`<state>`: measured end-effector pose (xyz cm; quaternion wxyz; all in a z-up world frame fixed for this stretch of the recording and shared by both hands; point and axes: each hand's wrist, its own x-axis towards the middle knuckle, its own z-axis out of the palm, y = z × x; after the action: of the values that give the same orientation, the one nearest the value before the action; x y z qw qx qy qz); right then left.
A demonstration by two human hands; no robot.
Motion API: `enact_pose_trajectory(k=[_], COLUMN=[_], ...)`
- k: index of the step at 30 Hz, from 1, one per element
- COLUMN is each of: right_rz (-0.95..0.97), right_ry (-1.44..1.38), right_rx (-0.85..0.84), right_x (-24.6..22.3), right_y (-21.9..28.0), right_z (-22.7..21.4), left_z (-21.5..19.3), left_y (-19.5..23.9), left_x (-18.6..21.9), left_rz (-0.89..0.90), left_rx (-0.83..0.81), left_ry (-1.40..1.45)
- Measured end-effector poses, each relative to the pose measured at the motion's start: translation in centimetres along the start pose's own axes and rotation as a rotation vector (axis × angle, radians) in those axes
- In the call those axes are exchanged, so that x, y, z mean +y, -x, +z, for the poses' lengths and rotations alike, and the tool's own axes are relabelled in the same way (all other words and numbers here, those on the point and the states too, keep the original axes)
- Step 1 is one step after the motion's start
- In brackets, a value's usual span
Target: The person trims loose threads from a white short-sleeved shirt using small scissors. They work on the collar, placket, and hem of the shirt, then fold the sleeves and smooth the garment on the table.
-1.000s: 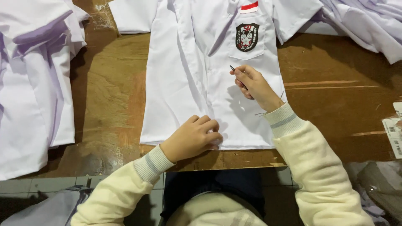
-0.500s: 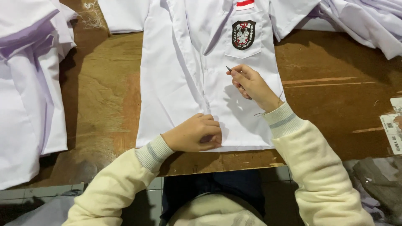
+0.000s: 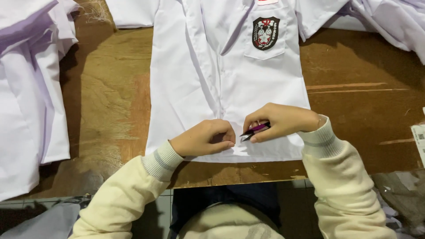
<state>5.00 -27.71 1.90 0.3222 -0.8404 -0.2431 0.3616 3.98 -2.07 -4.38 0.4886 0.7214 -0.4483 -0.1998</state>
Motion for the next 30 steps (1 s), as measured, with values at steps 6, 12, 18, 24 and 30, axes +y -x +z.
enact_pose_trajectory(k=[6, 12, 18, 24, 30], right_rz=[-0.026, -0.053, -0.093, -0.101, -0.124], right_ry=[0.037, 0.062, 0.120, 0.121, 0.098], right_rx=[-0.071, -0.106, -0.095, -0.107, -0.113], right_x=[-0.5, -0.8, 0.4, 0.7, 0.9], right_y=[-0.9, -1.4, -1.7, -1.8, -2.0], right_z=[1.3, 1.9, 2.7, 2.9, 2.9], left_z=[0.1, 0.4, 0.4, 0.5, 0.7], left_y=[0.1, 0.1, 0.1, 0.0, 0.2], left_x=[-0.4, -0.8, -0.9, -1.1, -1.2], left_rz=[0.107, 0.203, 0.180, 0.173, 0.142], left_rx=[0.019, 0.066, 0.076, 0.078, 0.078], left_ry=[-0.118, -0.262, -0.263, -0.277, -0.272])
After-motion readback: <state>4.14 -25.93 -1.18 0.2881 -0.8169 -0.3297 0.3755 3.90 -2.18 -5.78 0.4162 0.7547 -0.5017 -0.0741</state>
